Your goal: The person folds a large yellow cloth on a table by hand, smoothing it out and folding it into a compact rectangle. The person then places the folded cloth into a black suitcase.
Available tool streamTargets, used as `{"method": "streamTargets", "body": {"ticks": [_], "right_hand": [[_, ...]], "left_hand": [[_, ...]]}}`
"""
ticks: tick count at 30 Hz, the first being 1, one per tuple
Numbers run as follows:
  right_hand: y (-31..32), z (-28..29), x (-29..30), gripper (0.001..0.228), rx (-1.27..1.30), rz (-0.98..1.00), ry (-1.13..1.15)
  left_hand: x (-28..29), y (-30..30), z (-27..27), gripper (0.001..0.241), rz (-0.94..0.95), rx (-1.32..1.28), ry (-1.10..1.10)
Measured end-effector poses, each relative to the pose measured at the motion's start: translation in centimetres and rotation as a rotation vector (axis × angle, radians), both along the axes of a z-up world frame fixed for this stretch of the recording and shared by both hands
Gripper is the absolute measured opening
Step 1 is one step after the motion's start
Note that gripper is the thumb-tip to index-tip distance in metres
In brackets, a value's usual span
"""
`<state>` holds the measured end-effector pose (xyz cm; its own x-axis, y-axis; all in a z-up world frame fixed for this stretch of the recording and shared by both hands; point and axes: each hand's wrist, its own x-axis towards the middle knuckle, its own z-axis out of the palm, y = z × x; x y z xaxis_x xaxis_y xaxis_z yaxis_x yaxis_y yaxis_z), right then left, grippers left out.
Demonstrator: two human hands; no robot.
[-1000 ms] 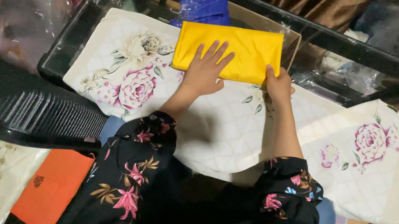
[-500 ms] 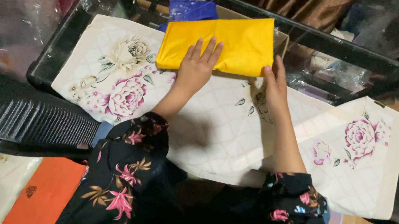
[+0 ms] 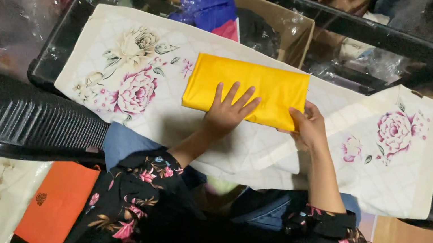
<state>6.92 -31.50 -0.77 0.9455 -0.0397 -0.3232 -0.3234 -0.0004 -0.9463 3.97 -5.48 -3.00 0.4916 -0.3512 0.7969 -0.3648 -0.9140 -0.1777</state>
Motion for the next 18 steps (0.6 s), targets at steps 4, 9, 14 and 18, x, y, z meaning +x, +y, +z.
{"method": "streamTargets", "body": {"ticks": [4,9,14,18], "right_hand": [[0.7,0.9,0.4,0.062,-0.239,0.07,-0.17],[8.6,5.5,-1.9,0.065,-0.933,0.37,-0.831],[10.4,3.7,-1.4,0.058,-1.161,0.544,-0.675],[7.9,2.7,-0.9,0.062,-1.248,0.48,-0.538]], "left_hand": [[-0.7,0.8,0.5,0.049,-0.057,0.002,0.089],[-2.6,0.9,4.6,0.052,-0.105,0.01,0.663],[-1.7,1.6,3.1,0.043,-0.132,0.023,0.609],[-1.5,1.6,0.4,0.055,0.068,-0.265,0.496]]}}
